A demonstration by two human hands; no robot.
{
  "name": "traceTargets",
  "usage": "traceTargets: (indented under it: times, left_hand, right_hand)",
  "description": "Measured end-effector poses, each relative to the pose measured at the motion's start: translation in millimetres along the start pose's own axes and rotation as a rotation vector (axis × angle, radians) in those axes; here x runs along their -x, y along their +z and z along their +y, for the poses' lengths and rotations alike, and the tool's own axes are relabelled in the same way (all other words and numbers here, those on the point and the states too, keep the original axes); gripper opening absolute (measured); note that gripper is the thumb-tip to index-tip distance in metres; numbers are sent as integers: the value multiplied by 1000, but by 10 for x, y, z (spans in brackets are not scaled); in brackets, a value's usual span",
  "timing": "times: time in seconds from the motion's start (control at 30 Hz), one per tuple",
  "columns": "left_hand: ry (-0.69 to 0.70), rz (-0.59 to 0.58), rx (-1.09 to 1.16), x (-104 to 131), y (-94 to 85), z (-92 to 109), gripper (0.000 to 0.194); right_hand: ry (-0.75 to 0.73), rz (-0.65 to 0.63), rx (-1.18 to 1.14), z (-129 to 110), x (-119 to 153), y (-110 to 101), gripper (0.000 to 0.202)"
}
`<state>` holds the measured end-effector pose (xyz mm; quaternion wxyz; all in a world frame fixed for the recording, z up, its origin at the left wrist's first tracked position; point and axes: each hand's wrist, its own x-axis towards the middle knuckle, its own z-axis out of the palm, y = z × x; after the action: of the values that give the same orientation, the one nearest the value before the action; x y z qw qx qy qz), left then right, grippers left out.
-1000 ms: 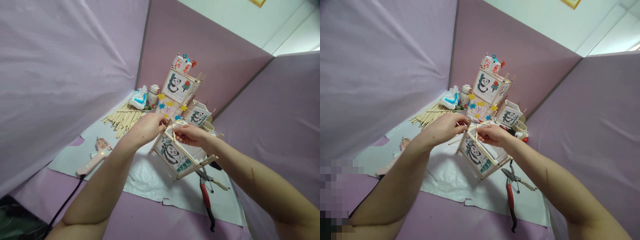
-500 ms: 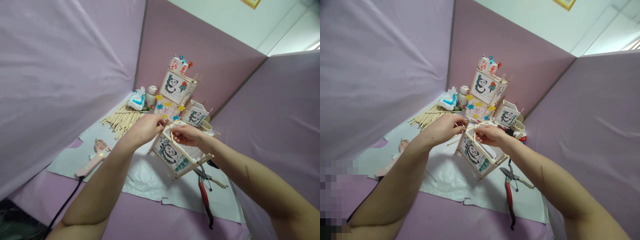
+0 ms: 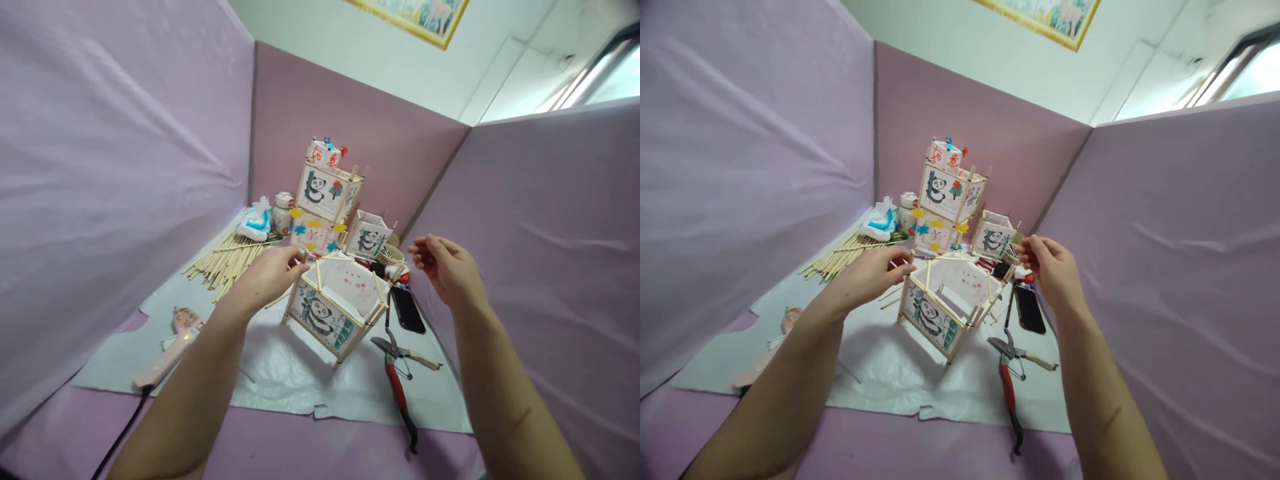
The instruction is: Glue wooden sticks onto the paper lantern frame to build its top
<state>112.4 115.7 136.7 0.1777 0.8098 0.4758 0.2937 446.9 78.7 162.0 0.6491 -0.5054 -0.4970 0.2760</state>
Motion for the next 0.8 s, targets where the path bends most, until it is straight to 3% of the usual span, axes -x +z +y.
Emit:
traceTargets:
  times: [0.03,0.1,0.17,0.27,0.4,0.57,0.8]
  left_hand:
    - [-1,8,-8,-8,17,14,25]
    - [-8,31,-31,-20,61,49,24]
    - [-25,45,-66,-26,111,88,24]
    - [-36,45,-106,-31,163,139,24]
    - [-65,70,-161,-122,132,163,22]
    - [-53,86,-169,-431,67,129,22]
    - [-20,26,-82,-738,319,-42,21]
  right_hand:
    - [-15,90,25,129,44,-138,34]
    - [41,133,146,417,154,-312,36]
    - [109,2,244,668,263,-338,45]
    - [79,-138,213,859,376,-201,49]
    - [-44,-91,211,823,488,-33,37]
    - [-188,-56,272,663,736,-14,29]
    - [-180,-64,234,646,990,30,21]
